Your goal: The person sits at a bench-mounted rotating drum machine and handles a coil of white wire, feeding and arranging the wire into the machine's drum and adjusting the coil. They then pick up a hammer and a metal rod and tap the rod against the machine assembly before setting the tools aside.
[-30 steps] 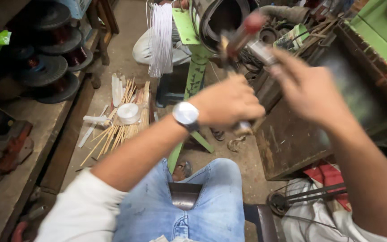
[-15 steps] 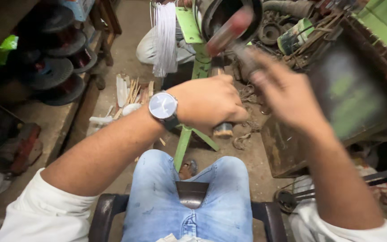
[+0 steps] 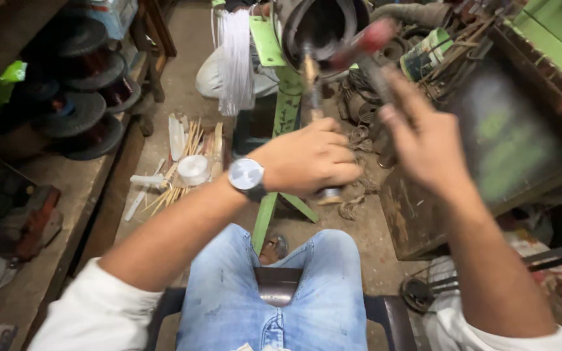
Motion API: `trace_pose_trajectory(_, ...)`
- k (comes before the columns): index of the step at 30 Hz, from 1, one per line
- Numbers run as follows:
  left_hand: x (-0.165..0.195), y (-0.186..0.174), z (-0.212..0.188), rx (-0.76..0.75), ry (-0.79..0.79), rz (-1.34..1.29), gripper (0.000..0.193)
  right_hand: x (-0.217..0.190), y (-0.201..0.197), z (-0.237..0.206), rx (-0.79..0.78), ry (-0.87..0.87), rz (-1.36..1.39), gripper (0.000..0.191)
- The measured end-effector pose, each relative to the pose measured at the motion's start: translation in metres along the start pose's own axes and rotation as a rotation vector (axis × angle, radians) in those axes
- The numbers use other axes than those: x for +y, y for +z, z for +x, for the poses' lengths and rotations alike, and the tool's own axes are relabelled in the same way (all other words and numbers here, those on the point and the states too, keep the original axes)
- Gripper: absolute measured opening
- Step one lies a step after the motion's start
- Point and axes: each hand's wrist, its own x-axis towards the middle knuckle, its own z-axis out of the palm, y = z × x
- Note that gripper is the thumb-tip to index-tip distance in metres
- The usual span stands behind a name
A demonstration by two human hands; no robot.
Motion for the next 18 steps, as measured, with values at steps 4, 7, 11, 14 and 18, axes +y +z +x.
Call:
trace_pose_trajectory(4, -0.001, 0.04, 0.02, 0.283, -0.048, -0.089, 0.016, 0.001, -0.028, 0.009, 0.253, 0.036, 0.072, 0.049)
trace_pose_trajectory(7, -0.002, 0.066, 0.034, 0.346, -0.165, -0.068, 0.018, -0.011, -0.017, 0.021, 0.199, -0.111, -0.143, 0.052)
trace_pose_trajectory(11, 0.01, 0.069, 0.033, 0.33, -0.071, -0.061, 0.018, -0.016, -0.01, 0.002, -0.221, -0.175, -0.377, 0.065)
trace_pose_trajectory(14, 0.034, 0.052, 0.013, 0.291, -0.036, 0.025, 0.016, -0.011, -0.003, -0.038, -0.11, -0.108, -0.209, 0.05)
trace_pose_trajectory(18, 0.058, 0.029, -0.03, 0.231, -0.121, 0.05, 0.02, -0.014, 0.033, -0.101, 0.009, 0.026, 0.095, 0.043)
